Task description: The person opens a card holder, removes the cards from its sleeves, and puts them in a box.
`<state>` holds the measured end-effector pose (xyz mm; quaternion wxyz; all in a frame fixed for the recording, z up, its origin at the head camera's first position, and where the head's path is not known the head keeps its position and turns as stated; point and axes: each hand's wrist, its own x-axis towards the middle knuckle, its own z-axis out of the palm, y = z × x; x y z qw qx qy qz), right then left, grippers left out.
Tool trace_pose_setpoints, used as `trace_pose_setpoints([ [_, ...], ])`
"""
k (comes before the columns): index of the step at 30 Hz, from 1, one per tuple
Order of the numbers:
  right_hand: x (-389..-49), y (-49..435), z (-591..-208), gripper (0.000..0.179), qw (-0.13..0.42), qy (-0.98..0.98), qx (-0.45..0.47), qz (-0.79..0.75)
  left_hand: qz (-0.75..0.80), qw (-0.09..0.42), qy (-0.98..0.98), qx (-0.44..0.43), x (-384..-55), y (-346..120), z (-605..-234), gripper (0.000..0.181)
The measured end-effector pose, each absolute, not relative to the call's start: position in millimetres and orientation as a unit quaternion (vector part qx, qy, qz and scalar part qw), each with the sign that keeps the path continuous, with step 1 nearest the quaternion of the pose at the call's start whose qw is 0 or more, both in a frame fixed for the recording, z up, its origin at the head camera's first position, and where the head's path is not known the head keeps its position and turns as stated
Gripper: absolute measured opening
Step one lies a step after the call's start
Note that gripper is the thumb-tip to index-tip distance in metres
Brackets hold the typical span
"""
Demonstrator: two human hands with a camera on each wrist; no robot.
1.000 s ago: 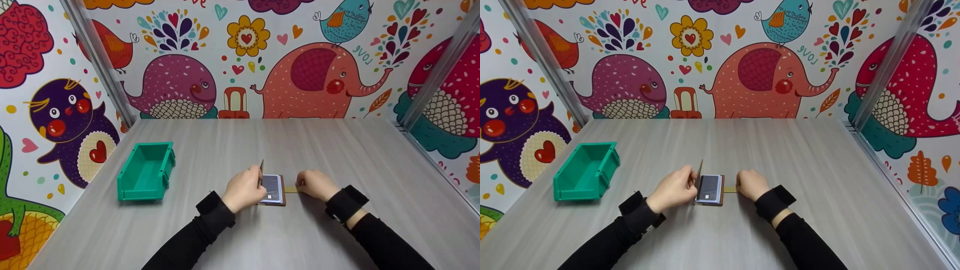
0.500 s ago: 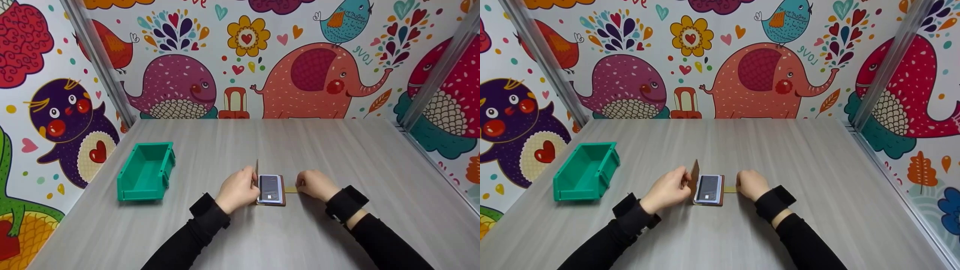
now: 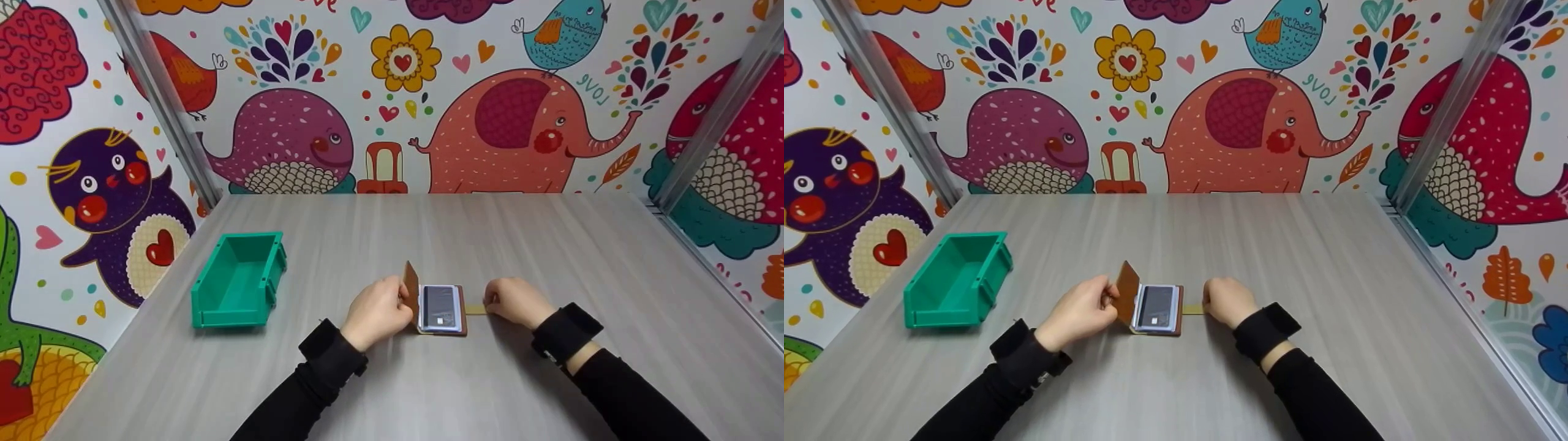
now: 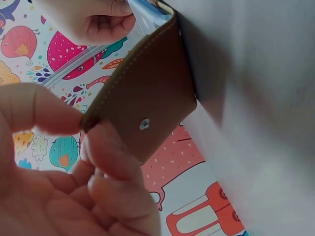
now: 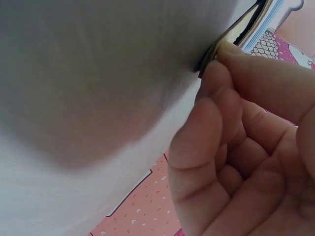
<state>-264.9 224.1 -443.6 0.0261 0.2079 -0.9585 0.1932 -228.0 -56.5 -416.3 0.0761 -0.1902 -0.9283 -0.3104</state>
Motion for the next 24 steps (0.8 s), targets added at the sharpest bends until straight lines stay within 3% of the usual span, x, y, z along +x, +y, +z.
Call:
trace_pose_setpoints([
  [9, -265.0, 225.5, -444.7, 0.010, 0.026, -0.960, 0.207, 0.188, -0.295, 0.089, -0.933, -0.185, -230.3, -67.3, -420.1, 0.005],
  [24, -265.7, 224.7, -444.9, 0.008, 0.018, -0.960, 0.204, 0.192, -0.242, 0.058, -0.954, -0.166, -232.3, -82.0, -428.7, 0.005],
])
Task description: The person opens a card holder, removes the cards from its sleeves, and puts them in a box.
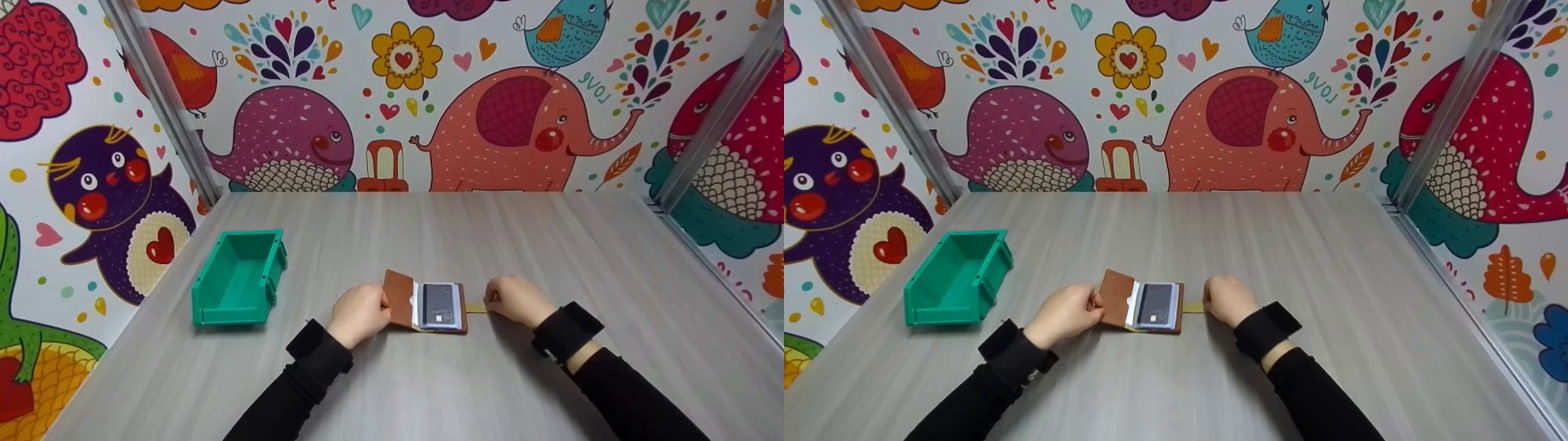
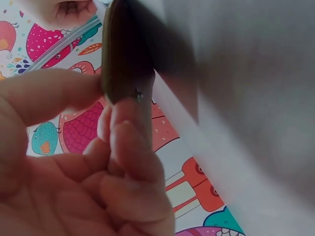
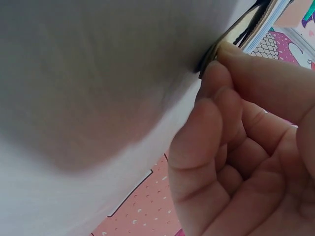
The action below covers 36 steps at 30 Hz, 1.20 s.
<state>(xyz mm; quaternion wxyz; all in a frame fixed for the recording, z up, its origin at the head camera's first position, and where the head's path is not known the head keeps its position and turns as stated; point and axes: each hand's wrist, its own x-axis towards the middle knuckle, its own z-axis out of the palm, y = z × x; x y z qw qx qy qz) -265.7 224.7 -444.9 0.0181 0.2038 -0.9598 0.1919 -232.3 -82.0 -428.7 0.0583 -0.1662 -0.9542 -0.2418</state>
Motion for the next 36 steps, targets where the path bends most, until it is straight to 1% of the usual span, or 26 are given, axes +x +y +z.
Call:
trace_pose_setpoints([
  [3, -265.8, 224.9, -444.6, 0.008, 0.013, -0.961, 0.200, 0.192, -0.231, 0.048, -0.957, -0.166, -232.3, -82.9, -430.7, 0.005],
  [8, -265.6, 225.7, -443.8, 0.011, 0.015, -0.957, 0.213, 0.198, -0.220, 0.047, -0.958, -0.178, -233.2, -83.0, -433.4, 0.035],
  [11, -264.8, 226.4, -442.7, 0.011, 0.019, -0.955, 0.220, 0.198, -0.214, 0.052, -0.958, -0.182, -234.5, -83.0, -435.2, 0.045],
  [20, -265.0, 226.9, -444.1, 0.010, 0.017, -0.956, 0.217, 0.198, -0.186, 0.053, -0.965, -0.176, -238.4, -81.6, -440.2, 0.041],
  [25, -265.8, 226.3, -445.0, 0.008, 0.017, -0.956, 0.216, 0.196, -0.175, 0.047, -0.968, -0.175, -237.6, -81.1, -441.6, 0.024],
  [28, -266.3, 226.2, -445.9, 0.007, 0.021, -0.956, 0.219, 0.194, -0.167, 0.045, -0.969, -0.174, -237.4, -80.1, -440.9, 0.019],
  [32, -266.5, 226.8, -446.2, 0.008, 0.026, -0.955, 0.221, 0.194, -0.160, 0.045, -0.971, -0.175, -237.9, -77.8, -440.5, 0.021],
  [36, -266.5, 227.4, -446.1, 0.006, 0.028, -0.955, 0.221, 0.194, -0.172, 0.042, -0.966, -0.188, -238.3, -75.7, -442.1, 0.033],
])
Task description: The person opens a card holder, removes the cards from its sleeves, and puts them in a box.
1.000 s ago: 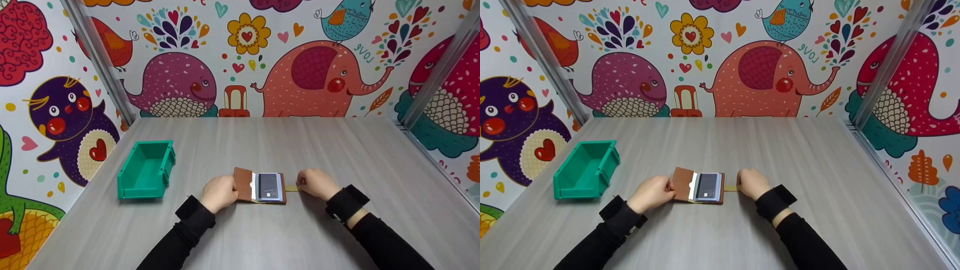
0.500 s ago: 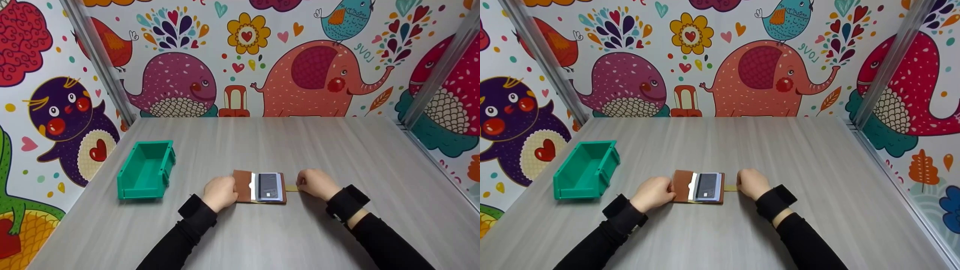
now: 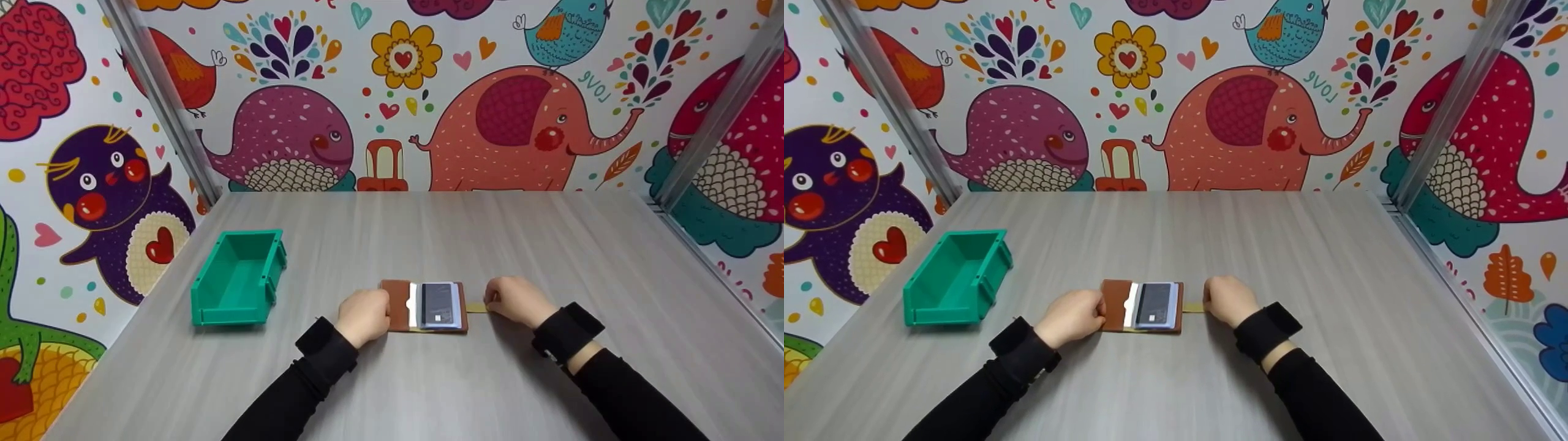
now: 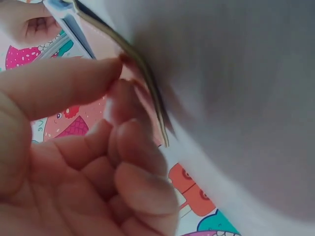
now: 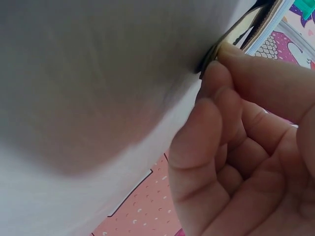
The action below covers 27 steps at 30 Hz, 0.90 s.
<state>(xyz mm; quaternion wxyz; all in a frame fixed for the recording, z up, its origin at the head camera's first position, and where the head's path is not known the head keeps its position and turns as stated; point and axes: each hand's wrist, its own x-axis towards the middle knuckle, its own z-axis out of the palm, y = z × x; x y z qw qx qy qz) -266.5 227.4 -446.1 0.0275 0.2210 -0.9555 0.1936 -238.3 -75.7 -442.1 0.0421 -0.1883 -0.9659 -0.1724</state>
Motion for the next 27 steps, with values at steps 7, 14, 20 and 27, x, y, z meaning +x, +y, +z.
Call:
trace_pose_setpoints([
  [7, -266.4, 227.7, -445.0, 0.008, 0.031, -0.952, 0.227, 0.203, -0.161, 0.050, -0.966, -0.197, -236.8, -73.3, -441.6, 0.031],
  [14, -264.6, 225.8, -442.6, 0.011, 0.032, -0.954, 0.232, 0.187, -0.156, 0.050, -0.968, -0.192, -236.7, -71.8, -441.3, 0.029],
  [20, -263.0, 218.3, -437.6, 0.013, 0.055, -0.951, 0.246, 0.181, -0.165, 0.051, -0.967, -0.189, -236.3, -72.5, -440.8, 0.022],
  [27, -263.7, 204.4, -432.4, 0.013, 0.087, -0.937, 0.280, 0.192, -0.167, 0.041, -0.968, -0.183, -237.3, -71.9, -440.9, 0.024],
])
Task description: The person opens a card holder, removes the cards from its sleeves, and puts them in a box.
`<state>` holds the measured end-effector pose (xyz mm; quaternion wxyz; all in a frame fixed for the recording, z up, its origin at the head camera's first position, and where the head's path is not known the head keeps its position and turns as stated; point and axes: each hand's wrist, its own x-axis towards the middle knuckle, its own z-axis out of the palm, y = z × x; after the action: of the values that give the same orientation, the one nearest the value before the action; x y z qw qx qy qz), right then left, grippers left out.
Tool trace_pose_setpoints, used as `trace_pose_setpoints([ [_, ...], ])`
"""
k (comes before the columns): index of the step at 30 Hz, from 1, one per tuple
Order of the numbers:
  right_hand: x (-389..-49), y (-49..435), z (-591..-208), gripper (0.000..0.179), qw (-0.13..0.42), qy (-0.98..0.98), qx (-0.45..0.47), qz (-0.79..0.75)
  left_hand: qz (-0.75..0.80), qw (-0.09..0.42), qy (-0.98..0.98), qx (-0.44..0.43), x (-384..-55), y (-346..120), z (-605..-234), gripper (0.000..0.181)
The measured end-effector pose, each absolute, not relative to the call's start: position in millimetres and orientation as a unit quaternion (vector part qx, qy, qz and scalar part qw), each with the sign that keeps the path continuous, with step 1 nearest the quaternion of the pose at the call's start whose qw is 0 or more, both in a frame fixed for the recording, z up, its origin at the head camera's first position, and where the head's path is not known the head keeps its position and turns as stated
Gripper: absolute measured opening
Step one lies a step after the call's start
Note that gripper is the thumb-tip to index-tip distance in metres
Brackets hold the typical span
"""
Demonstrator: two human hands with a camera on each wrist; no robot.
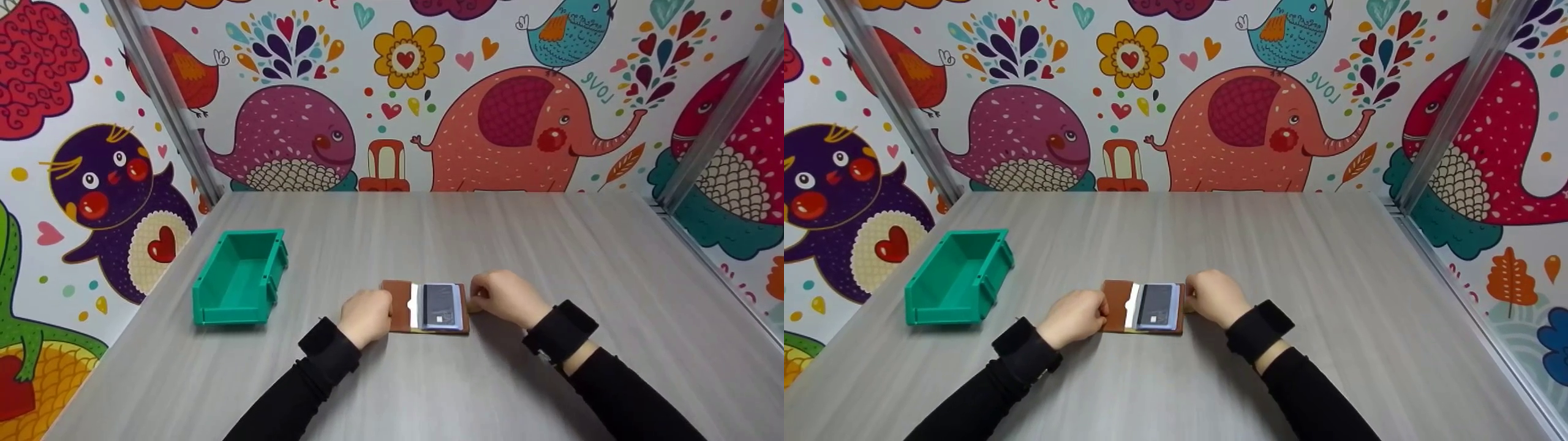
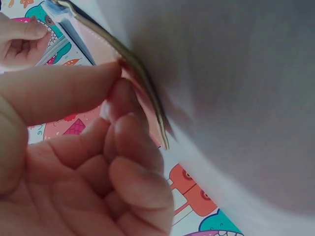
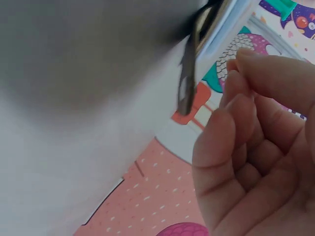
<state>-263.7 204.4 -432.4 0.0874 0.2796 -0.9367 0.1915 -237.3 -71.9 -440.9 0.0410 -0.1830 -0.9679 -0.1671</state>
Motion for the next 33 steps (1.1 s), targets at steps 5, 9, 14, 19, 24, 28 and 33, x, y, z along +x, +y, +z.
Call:
trace_pose_setpoints([
  [5, -265.8, 195.0, -432.8, 0.011, 0.112, -0.924, 0.304, 0.201, -0.159, 0.043, -0.969, -0.183, -238.2, -72.0, -441.7, 0.027],
  [9, -267.2, 190.3, -434.2, 0.010, 0.123, -0.921, 0.313, 0.197, -0.161, 0.044, -0.968, -0.187, -238.1, -72.1, -442.0, 0.030],
  [14, -268.3, 187.2, -435.7, 0.011, 0.128, -0.918, 0.321, 0.192, -0.159, 0.048, -0.968, -0.190, -237.9, -72.4, -442.1, 0.029],
  [19, -269.2, 186.1, -437.5, 0.010, 0.128, -0.919, 0.323, 0.183, -0.158, 0.048, -0.968, -0.189, -237.8, -72.5, -442.5, 0.025],
  [24, -269.5, 186.1, -440.3, 0.008, 0.123, -0.923, 0.320, 0.174, -0.158, 0.049, -0.968, -0.189, -237.8, -72.5, -442.3, 0.024],
  [28, -269.4, 185.3, -442.1, 0.007, 0.116, -0.927, 0.315, 0.166, -0.157, 0.050, -0.968, -0.190, -237.8, -72.4, -442.1, 0.022],
  [33, -268.2, 183.4, -442.6, 0.008, 0.113, -0.929, 0.314, 0.162, -0.163, 0.046, -0.967, -0.189, -238.0, -72.5, -442.9, 0.021],
])
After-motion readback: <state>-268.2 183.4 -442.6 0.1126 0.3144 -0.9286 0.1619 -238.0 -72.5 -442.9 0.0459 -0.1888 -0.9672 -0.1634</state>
